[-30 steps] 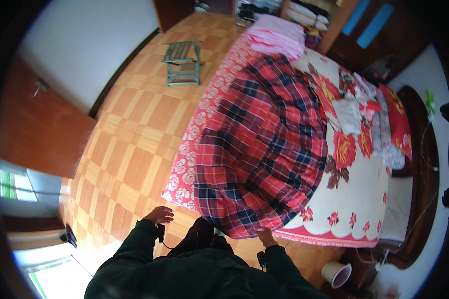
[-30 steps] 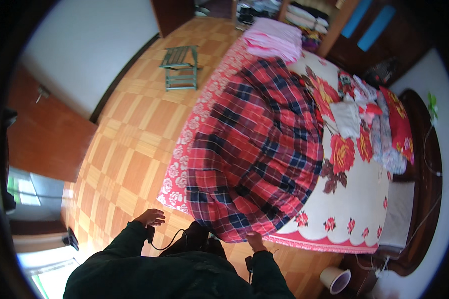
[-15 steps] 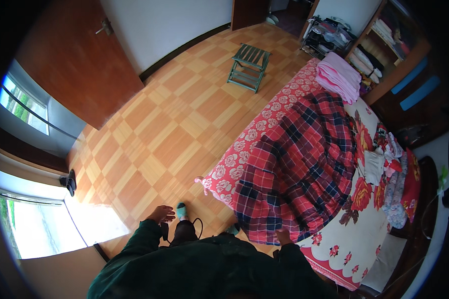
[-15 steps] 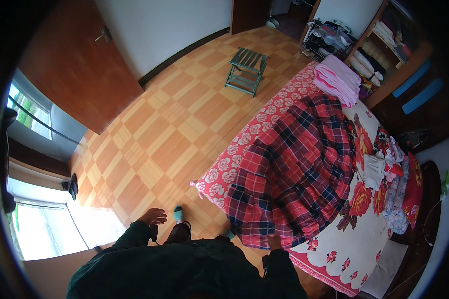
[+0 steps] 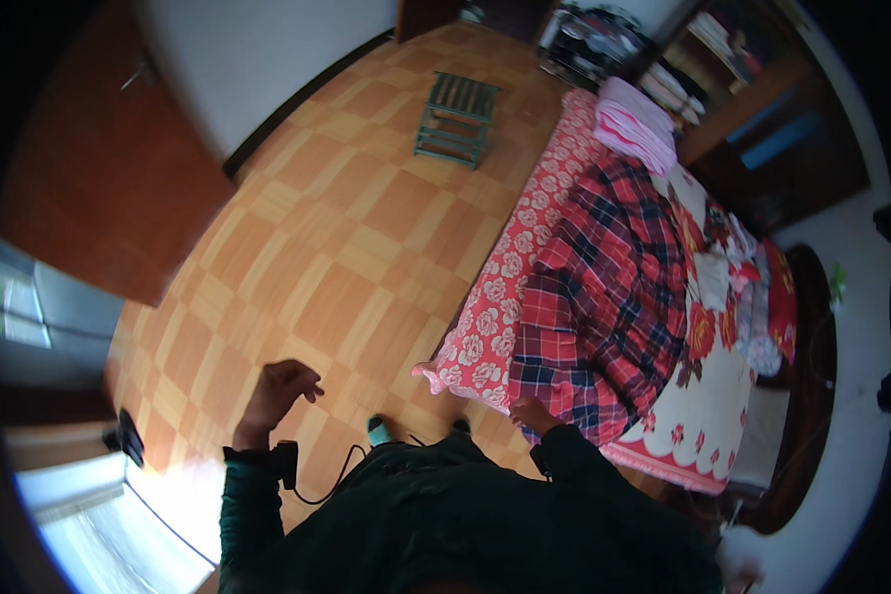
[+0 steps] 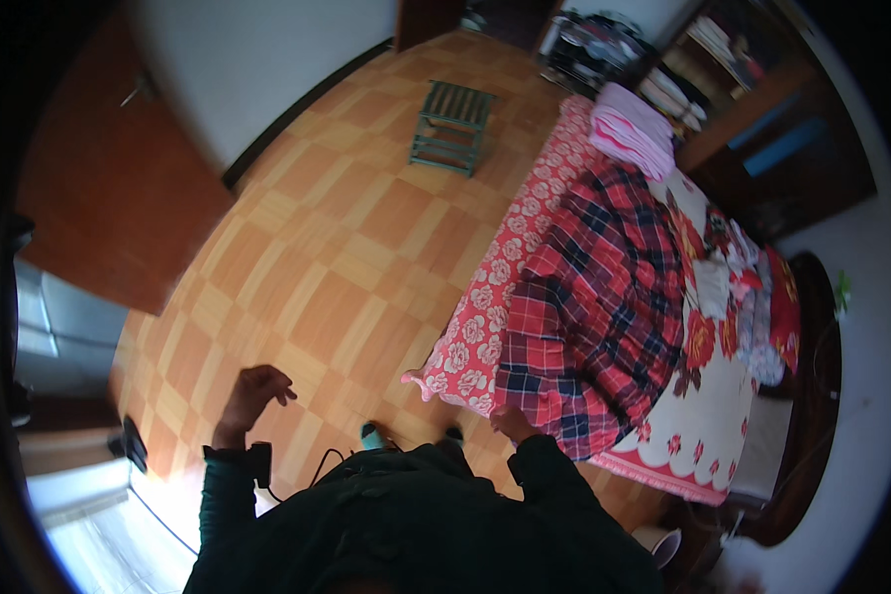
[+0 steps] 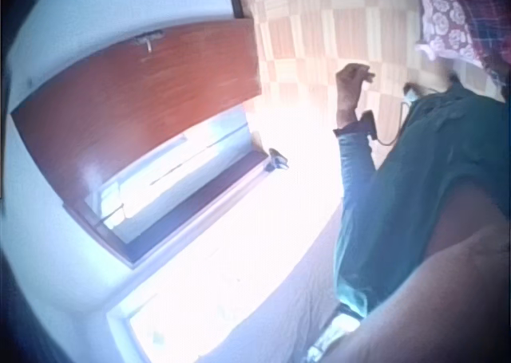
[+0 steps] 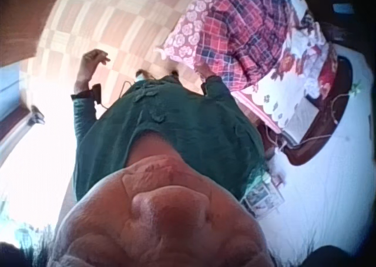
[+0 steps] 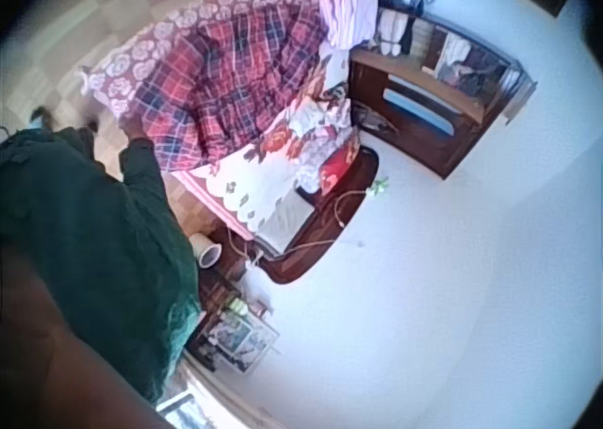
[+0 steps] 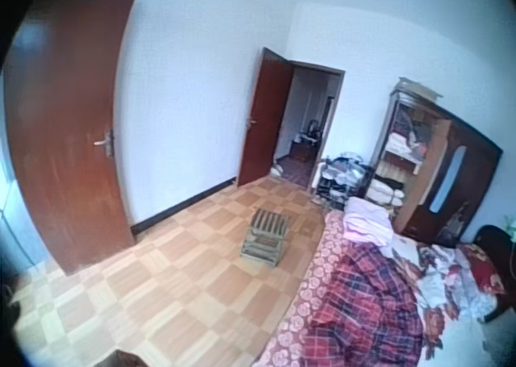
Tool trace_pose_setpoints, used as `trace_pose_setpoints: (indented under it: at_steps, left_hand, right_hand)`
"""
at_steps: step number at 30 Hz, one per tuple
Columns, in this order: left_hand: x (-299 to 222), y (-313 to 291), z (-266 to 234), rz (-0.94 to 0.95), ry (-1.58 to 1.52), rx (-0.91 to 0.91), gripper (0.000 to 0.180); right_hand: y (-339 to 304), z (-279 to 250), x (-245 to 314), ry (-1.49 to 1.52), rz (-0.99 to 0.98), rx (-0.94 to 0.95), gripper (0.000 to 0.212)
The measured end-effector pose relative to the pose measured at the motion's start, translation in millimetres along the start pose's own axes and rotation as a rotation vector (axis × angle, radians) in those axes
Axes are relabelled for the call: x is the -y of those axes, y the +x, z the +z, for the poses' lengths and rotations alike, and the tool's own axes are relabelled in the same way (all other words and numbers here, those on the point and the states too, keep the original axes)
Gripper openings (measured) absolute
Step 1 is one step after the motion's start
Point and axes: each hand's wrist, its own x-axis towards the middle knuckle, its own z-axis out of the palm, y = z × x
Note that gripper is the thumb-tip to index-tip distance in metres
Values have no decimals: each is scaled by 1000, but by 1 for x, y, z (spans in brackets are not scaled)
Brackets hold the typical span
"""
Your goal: The person folds a red and blue plaid blanket on a bed. They smooth and align the edges, fold the sides inward, then fold the blanket in half and again to form a compact rectangular stack.
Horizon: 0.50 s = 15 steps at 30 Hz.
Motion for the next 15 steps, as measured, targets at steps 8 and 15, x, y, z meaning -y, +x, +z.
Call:
trace_pose_setpoints:
  at_steps: [8,15]
  left_hand:
    - [-282,44,47,1147,508,824,33]
    - [-349,120,105,1272,757,958,28]
  right_hand:
    - [-37,15,8,181,198,-183,24]
    - [38,19,-2,352,451,-151,19]
